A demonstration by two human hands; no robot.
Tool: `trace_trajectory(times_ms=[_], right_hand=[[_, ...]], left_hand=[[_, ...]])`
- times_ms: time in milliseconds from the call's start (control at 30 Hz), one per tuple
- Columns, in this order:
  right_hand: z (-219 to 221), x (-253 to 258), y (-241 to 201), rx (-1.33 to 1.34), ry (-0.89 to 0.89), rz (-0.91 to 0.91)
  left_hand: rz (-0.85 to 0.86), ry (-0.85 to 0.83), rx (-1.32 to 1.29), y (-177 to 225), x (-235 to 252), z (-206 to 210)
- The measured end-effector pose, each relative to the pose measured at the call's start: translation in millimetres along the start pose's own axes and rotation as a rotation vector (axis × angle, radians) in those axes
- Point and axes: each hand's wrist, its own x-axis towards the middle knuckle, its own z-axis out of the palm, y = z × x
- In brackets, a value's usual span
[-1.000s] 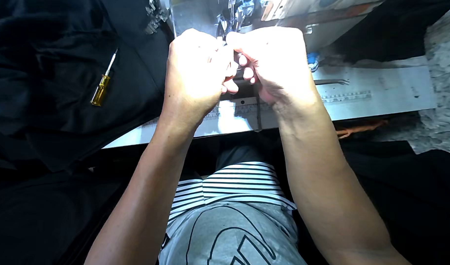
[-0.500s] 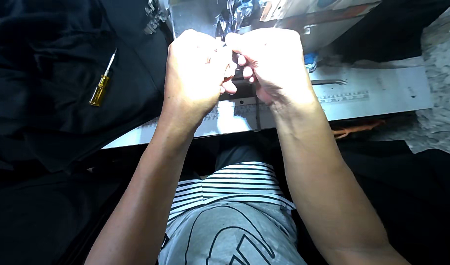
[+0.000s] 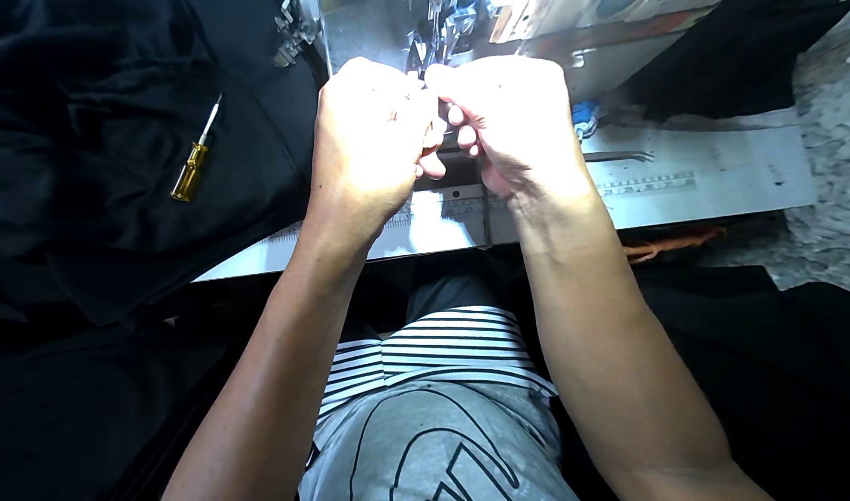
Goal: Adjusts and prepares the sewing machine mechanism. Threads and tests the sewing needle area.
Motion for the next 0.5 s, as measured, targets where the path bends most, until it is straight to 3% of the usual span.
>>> trace_trajectory(times_ms=[500], right_hand=[[0.5, 0.8, 0.1, 0.014, -0.002, 0.0]], left_hand=[[-0.001, 0.019, -0.007, -0.6, 0.1, 0.8]])
